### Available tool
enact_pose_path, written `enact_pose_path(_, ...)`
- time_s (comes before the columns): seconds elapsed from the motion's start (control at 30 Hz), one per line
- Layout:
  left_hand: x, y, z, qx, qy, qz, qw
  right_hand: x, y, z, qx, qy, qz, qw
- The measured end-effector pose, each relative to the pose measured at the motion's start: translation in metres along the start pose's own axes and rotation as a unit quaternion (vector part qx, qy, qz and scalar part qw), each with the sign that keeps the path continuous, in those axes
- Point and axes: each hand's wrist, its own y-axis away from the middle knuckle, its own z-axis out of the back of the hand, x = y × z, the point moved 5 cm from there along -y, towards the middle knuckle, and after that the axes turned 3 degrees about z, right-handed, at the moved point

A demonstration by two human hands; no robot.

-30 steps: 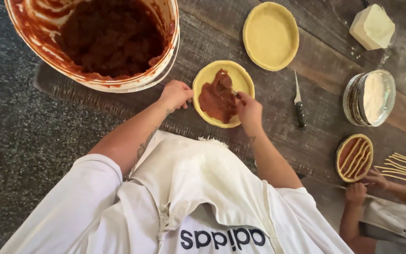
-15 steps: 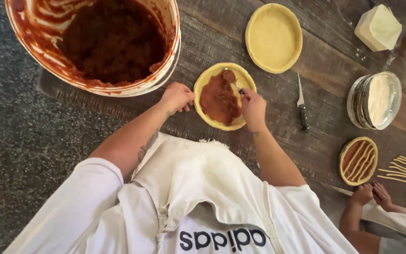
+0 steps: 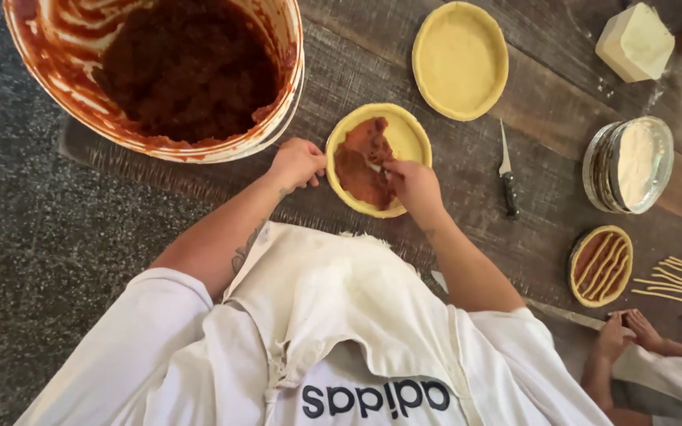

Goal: Filling multiple small pie crusts with a dark paste filling using a spoon from a large bucket on a wooden work table in a bakery.

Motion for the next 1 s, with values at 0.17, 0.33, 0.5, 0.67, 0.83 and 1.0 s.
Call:
enact_pose_path(0.17,0.004,-0.003,-0.001,0.008,0.004,0.002,1.000,0.014,-0.013,0.022,-0.110,-0.043,-0.021,0.993)
enact_pose_path(0.33,0.003,-0.002,-0.001,-0.002,0.015,-0.003,1.000,0.022,-0.005,0.015,-0.115,-0.146,-0.085,0.979)
enact_pose_path(0.5,0.003,0.002,0.000,-0.010,0.025,-0.006,1.000,0.040,0.026,0.002,-0.013,-0.198,-0.112,0.974)
enact_pose_path(0.67,0.008,-0.006,-0.002,-0.013,0.022,0.002,1.000,0.056,0.072,0.083,0.096,-0.007,-0.057,0.994)
enact_pose_path(0.83,0.005,-0.004,-0.002,-0.014,0.025,0.011,1.000,0.001,0.107,0.076,-0.031,-0.267,-0.171,0.948)
enact_pose_path(1.0,0.011,-0.009,-0.005,-0.023,0.038,0.011,0.999,-0.009,0.123,0.043,-0.143,-0.436,-0.149,0.876)
